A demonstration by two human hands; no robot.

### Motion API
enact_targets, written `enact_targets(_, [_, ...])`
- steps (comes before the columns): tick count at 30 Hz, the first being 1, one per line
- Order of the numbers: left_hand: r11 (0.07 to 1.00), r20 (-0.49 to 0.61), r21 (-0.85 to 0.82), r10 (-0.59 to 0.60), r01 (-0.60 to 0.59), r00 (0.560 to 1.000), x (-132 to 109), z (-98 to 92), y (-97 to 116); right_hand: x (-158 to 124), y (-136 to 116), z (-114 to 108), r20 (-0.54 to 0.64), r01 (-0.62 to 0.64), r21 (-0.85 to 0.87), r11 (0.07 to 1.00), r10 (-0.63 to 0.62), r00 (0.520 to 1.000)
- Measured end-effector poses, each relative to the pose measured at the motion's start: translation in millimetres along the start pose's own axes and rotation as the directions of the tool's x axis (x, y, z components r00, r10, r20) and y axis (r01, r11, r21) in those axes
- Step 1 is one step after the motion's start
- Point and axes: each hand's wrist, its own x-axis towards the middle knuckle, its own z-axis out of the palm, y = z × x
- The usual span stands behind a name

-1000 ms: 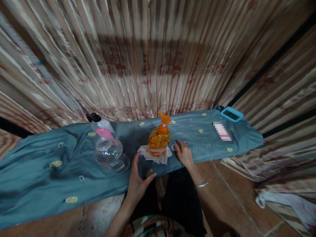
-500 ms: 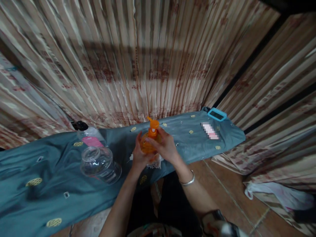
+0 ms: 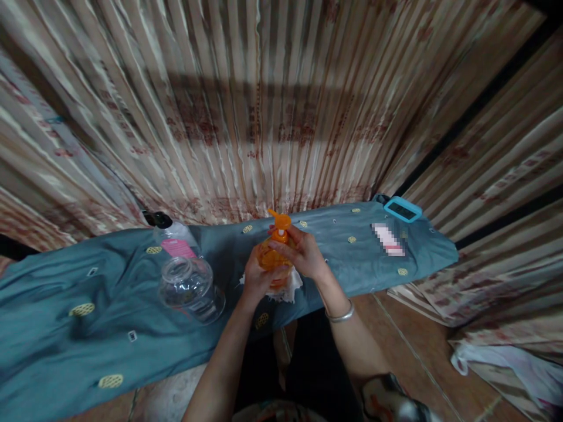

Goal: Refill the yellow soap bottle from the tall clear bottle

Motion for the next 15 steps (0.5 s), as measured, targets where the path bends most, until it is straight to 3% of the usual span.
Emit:
enact_targets(7, [1.0,0.051,-0.019,-0.014,0.015,0.999,-2.3,1.0,2.5,2.3,4.7,-7.1,0.095,0.024,0.085,0.996,-0.032,0.995])
enact_targets(11, [1.0,0.032,0.015,0.003,-0.004,0.999,-5.0,1.1,0.0,-4.0,-2.7,-2.9,-0.081,-0.007,-0.026,1.0,0.005,0.997])
enact_targets(15, [0.999,0.017,-0.017,0.033,-0.033,0.999,-6.7,1.3,-0.6,-7.8,-7.5,0.8,-0.283,-0.057,-0.224,0.973,-0.009,0.959])
